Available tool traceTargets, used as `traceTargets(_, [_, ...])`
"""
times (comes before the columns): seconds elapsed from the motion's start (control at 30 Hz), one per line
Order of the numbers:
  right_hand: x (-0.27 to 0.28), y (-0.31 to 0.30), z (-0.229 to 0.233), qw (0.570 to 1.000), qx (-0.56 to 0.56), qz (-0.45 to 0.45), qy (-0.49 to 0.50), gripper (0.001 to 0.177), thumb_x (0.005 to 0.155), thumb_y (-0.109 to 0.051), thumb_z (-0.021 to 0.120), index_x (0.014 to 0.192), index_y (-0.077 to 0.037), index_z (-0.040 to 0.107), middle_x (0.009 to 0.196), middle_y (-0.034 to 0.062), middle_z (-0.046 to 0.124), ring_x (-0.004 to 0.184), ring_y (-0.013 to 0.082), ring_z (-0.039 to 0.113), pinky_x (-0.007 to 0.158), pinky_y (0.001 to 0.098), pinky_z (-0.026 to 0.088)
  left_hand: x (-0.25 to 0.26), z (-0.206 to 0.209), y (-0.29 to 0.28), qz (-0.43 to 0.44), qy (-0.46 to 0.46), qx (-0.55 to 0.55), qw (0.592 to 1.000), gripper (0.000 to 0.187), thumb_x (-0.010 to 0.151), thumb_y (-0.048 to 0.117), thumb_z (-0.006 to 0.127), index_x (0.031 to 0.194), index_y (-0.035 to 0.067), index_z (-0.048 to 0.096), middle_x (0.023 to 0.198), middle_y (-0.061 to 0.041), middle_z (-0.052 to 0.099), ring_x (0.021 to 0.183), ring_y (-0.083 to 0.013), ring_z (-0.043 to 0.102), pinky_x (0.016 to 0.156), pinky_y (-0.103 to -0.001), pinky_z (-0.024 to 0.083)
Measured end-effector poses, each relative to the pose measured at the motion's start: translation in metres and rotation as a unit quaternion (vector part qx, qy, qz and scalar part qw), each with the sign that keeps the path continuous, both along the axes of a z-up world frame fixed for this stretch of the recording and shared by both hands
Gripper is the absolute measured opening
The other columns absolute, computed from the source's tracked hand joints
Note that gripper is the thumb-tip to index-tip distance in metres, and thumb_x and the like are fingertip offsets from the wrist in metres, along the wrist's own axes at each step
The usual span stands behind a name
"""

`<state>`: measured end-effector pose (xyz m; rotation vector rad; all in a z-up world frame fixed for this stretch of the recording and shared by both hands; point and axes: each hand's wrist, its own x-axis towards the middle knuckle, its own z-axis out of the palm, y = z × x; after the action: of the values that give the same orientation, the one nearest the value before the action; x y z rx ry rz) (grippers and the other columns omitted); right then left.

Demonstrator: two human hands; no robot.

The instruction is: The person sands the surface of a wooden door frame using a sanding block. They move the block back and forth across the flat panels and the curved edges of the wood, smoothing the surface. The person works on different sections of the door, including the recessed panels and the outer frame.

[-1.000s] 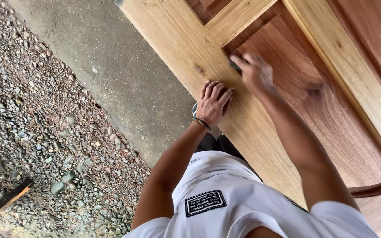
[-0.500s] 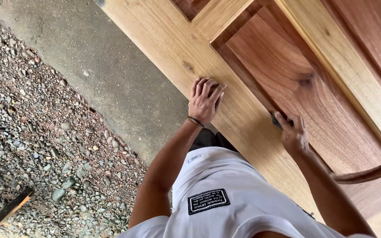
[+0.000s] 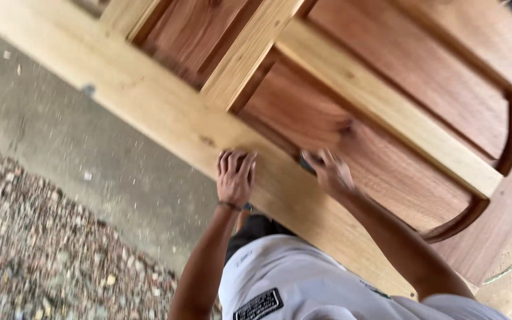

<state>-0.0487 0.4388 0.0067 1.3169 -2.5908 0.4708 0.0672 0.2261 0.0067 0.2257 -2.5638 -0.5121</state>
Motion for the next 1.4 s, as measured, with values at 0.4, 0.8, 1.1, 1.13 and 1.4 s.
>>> traceTargets(0.4, [-0.036, -0.113, -0.048, 0.997, 0.04, 0.043, -0.048, 0.063, 0.056, -0.007, 0.065, 0.115, -0.02, 0.048, 0.096, 0.0106, 0.046, 0.076, 0.0289, 0.055, 0.066, 0.037, 0.046, -0.004, 0.002, 0.001, 0.022, 0.014, -0.015, 1.0, 0.019, 0.082, 0.024, 0.045, 0.1, 0.021, 0.054, 0.094, -0.004, 0.044, 0.1, -0.0241, 0.045, 0.093, -0.041, 0.03])
traceTargets(0.8, [0.027, 0.098, 0.01, 0.957, -0.158, -0.006, -0.245, 0.033, 0.068, -0.001, 0.056, 0.099, -0.008, 0.06, 0.084, 0.0119, 0.052, 0.076, 0.0323, 0.054, 0.066, 0.0344, 0.045, -0.004, -0.002, 0.005, 0.033, -0.02, -0.008, 0.999, 0.017, 0.083, 0.021, 0.047, 0.096, 0.017, 0.058, 0.092, -0.007, 0.047, 0.098, -0.029, 0.047, 0.092, -0.043, 0.032])
traceTargets(1.1, [0.016, 0.071, -0.022, 0.996, -0.022, 0.045, -0.08, 0.052, 0.064, -0.005, 0.051, 0.113, -0.022, 0.057, 0.095, 0.0066, 0.048, 0.072, 0.0264, 0.056, 0.063, 0.0361, 0.048, -0.004, -0.009, 0.001, 0.02, 0.005, -0.011, 1.0, 0.019, 0.082, 0.021, 0.051, 0.099, 0.019, 0.056, 0.093, -0.004, 0.044, 0.098, -0.0244, 0.045, 0.092, -0.042, 0.031])
traceTargets(1.13, [0.011, 0.039, -0.011, 0.998, -0.007, 0.039, -0.052, 0.046, 0.068, -0.006, 0.051, 0.111, -0.024, 0.057, 0.089, 0.0026, 0.048, 0.07, 0.023, 0.056, 0.06, 0.0344, 0.048, -0.003, -0.009, 0.002, 0.019, -0.008, -0.008, 1.0, 0.019, 0.082, 0.021, 0.05, 0.1, 0.02, 0.056, 0.093, -0.004, 0.043, 0.099, -0.0238, 0.044, 0.093, -0.041, 0.03])
traceTargets(1.4, [0.015, 0.064, 0.001, 0.989, -0.057, 0.08, -0.107, 0.047, 0.068, -0.003, 0.047, 0.112, -0.018, 0.055, 0.082, 0.0063, 0.039, 0.065, 0.0327, 0.054, 0.052, 0.041, 0.045, -0.003, -0.009, 0.014, 0.027, -0.046, 0.0, 0.999, 0.019, 0.084, 0.02, 0.049, 0.102, 0.019, 0.054, 0.095, -0.004, 0.042, 0.102, -0.0239, 0.043, 0.094, -0.041, 0.029])
